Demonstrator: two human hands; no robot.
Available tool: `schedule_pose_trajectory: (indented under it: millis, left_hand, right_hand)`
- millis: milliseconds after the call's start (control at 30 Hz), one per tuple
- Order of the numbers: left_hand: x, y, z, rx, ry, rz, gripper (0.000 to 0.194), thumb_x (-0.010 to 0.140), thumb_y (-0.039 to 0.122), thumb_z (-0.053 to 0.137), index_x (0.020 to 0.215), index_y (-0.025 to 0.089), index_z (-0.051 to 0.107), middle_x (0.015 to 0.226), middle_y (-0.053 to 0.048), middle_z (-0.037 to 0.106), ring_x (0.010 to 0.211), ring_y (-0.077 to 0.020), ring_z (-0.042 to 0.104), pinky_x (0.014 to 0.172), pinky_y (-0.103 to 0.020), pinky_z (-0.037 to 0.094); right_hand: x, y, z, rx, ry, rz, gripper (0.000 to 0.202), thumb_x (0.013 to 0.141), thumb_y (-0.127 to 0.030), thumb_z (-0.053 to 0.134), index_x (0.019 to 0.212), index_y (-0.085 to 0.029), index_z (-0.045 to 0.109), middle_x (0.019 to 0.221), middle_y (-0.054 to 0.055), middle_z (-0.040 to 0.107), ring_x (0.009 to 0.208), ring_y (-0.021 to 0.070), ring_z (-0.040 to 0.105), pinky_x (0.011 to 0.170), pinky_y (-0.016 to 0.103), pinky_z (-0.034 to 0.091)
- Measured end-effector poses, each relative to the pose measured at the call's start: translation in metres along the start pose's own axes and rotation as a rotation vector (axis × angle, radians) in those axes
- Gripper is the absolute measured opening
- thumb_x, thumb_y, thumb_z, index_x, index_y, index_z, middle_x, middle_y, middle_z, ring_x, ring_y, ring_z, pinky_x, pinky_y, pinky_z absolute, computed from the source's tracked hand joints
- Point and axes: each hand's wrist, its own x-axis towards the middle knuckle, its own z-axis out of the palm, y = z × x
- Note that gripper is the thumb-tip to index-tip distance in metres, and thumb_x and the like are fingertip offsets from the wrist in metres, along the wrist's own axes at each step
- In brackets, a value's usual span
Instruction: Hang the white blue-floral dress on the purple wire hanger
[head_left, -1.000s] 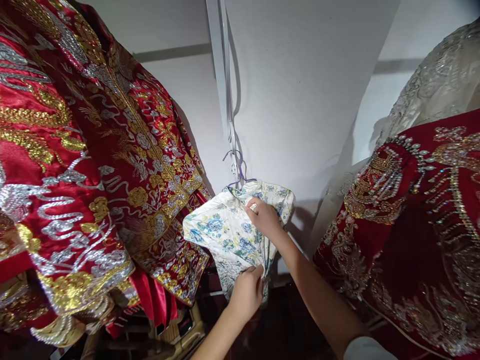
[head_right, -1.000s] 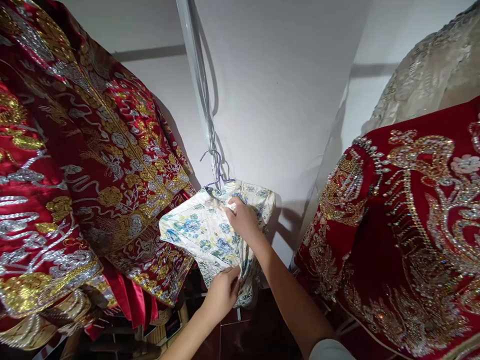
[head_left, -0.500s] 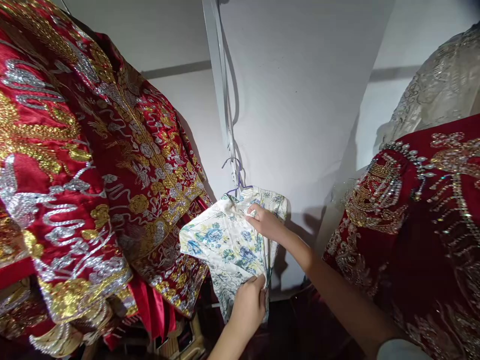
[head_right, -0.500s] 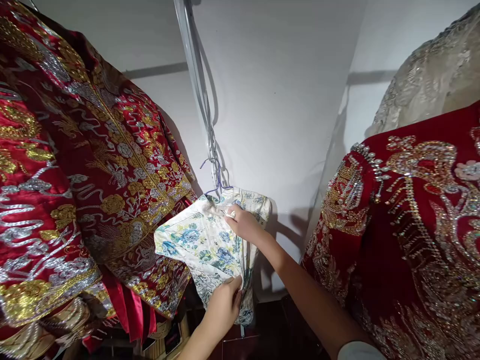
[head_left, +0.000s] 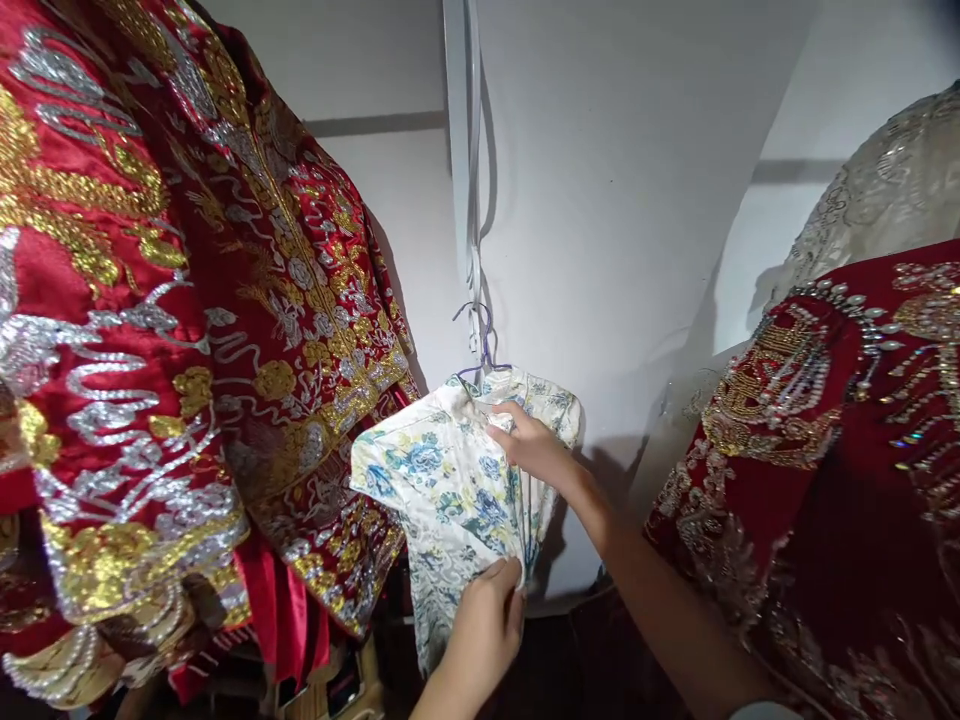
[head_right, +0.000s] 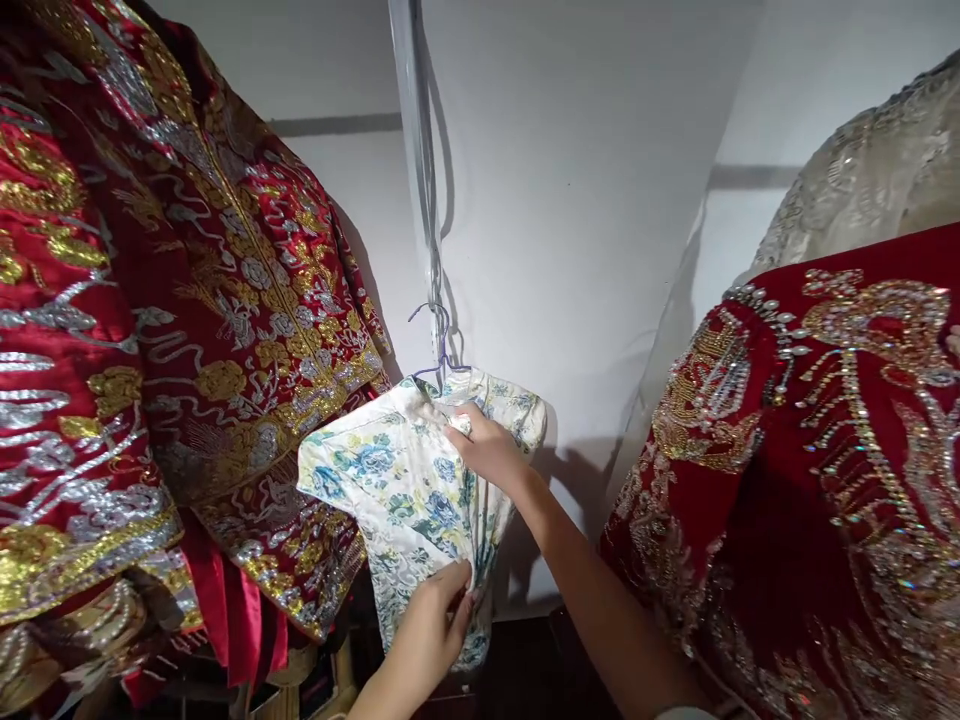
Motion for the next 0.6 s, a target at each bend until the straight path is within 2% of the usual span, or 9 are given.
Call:
schedule_pose_trajectory:
  millis: [100,167,233,333,400,433,500,600]
  left_hand:
    - [-0.002,-0.011,-0.007,-0.014,-0.008,0.037,0.017,0.091,0.013,0.041,0.076,0.021,0.04,0.082,-0.007,0.06,0.075,-0.0209,0.057,0.066,-0.028,0.034]
    - [-0.002,-0.019,-0.014,0.012,-0.023,0.063,0.015,0.09,0.012,0.042,0.077,0.021,0.042,0.082,-0.007,0.062,0.076,-0.0216,0.058,0.065,-0.028,0.035]
    - [-0.002,-0.029,-0.022,0.04,-0.04,0.073,0.015,0.089,0.012,0.043,0.078,0.021,0.044,0.081,-0.008,0.062,0.076,-0.0222,0.059,0.064,-0.028,0.036]
    - [0.002,-0.038,-0.034,0.049,-0.062,0.083,0.014,0.087,0.01,0.047,0.077,0.02,0.048,0.079,-0.007,0.062,0.076,-0.0225,0.06,0.064,-0.028,0.038]
    - [0.009,-0.037,-0.046,-0.018,-0.035,0.138,0.013,0.089,0.012,0.051,0.079,0.019,0.053,0.08,-0.006,0.063,0.078,-0.0212,0.061,0.067,-0.028,0.042]
    - [0.014,-0.034,-0.054,-0.077,0.011,0.189,0.011,0.091,0.014,0.052,0.082,0.019,0.056,0.082,-0.005,0.064,0.079,-0.02,0.062,0.068,-0.028,0.044]
    - [0.029,-0.023,-0.073,-0.203,0.182,0.332,0.008,0.096,0.018,0.053,0.096,0.02,0.06,0.086,-0.004,0.065,0.079,-0.0167,0.063,0.071,-0.026,0.047]
    - [0.057,0.004,-0.109,-0.242,0.495,0.53,0.03,0.097,0.017,0.055,0.126,0.022,0.056,0.097,-0.004,0.068,0.083,-0.0144,0.064,0.077,-0.025,0.049]
  right_hand:
    - [0.009,0.0,0.017,0.084,0.024,0.001,0.042,0.095,-0.051,0.046,0.131,-0.03,0.054,0.056,-0.005,0.054,0.057,0.0212,0.06,0.062,0.032,0.042]
    - [0.014,0.0,0.028,0.205,0.038,0.031,0.033,0.095,-0.049,0.047,0.118,-0.027,0.058,0.054,-0.005,0.053,0.05,0.0189,0.057,0.056,0.03,0.041]
    - [0.015,0.0,0.037,0.344,0.095,0.037,0.027,0.093,-0.05,0.049,0.104,-0.025,0.056,0.051,-0.007,0.049,0.046,0.0168,0.052,0.05,0.027,0.038]
    - [0.006,0.0,0.046,0.475,0.226,-0.034,0.03,0.092,-0.054,0.051,0.097,-0.025,0.049,0.048,-0.009,0.042,0.044,0.0153,0.047,0.046,0.025,0.035]
    - [-0.005,-0.005,0.045,0.461,0.282,-0.084,0.03,0.094,-0.055,0.05,0.098,-0.025,0.047,0.047,-0.01,0.041,0.043,0.0145,0.044,0.046,0.025,0.033]
    - [-0.011,-0.01,0.042,0.419,0.292,-0.106,0.029,0.095,-0.053,0.049,0.098,-0.025,0.047,0.048,-0.009,0.042,0.042,0.0141,0.043,0.046,0.025,0.031]
    - [-0.024,-0.021,0.03,0.29,0.29,-0.148,0.024,0.097,-0.048,0.05,0.099,-0.024,0.047,0.048,-0.01,0.042,0.041,0.0132,0.04,0.047,0.025,0.028]
    - [-0.04,-0.041,0.009,0.094,0.244,-0.232,0.015,0.098,-0.039,0.049,0.097,-0.024,0.047,0.047,-0.01,0.038,0.042,0.0123,0.037,0.049,0.026,0.025]
